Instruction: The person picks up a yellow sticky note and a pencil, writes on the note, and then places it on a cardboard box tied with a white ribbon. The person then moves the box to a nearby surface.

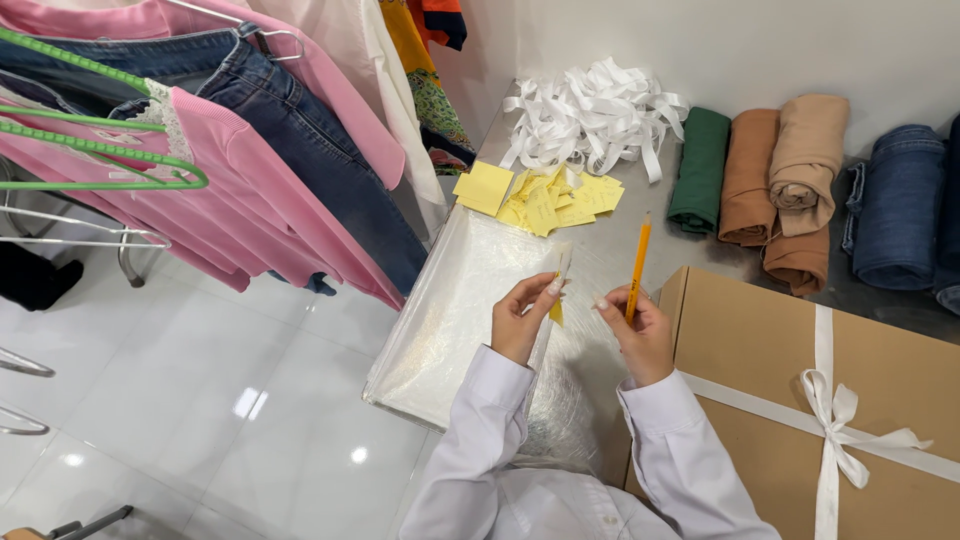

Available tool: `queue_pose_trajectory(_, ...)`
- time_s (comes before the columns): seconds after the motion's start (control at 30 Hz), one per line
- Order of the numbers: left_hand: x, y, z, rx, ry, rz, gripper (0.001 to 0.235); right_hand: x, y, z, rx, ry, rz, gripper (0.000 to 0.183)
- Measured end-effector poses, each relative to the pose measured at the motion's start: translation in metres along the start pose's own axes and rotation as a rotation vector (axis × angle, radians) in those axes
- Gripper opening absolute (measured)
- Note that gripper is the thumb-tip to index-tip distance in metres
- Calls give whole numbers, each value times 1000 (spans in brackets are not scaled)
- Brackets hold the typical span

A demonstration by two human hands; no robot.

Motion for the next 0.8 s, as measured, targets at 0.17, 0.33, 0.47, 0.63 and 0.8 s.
queue_pose_trajectory(0.17, -37, -16, 18, -30, 242, 225, 65, 20, -16, -3, 16, 87, 29, 20)
queue_pose_trajectory(0.33, -55, -39, 68, 41, 389, 491, 76, 27, -22, -32, -63, 185, 110, 23)
queue_pose_trajectory(0.47, -49, -71, 117, 148, 371, 551, 76, 36, -33, -89, -184, 242, 159, 19)
queue_pose_trajectory(0.63, -50, -101, 173, 227, 247, 458, 57, 38, -46, -171, -268, 249, 178, 19)
queue_pose_trajectory(0.8, -61, -154, 227, 157, 309, 797, 24, -8, -66, -245, -273, 384, 221, 13)
Point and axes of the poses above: each hand's wrist, its own y-axis towards the middle knuckle, its own z-axis out of the palm, x = y × z, the point moved 9 cm from there along y, towards the middle knuckle, and after that the axes turned 5 degrees about y, right-handed, at the moved point
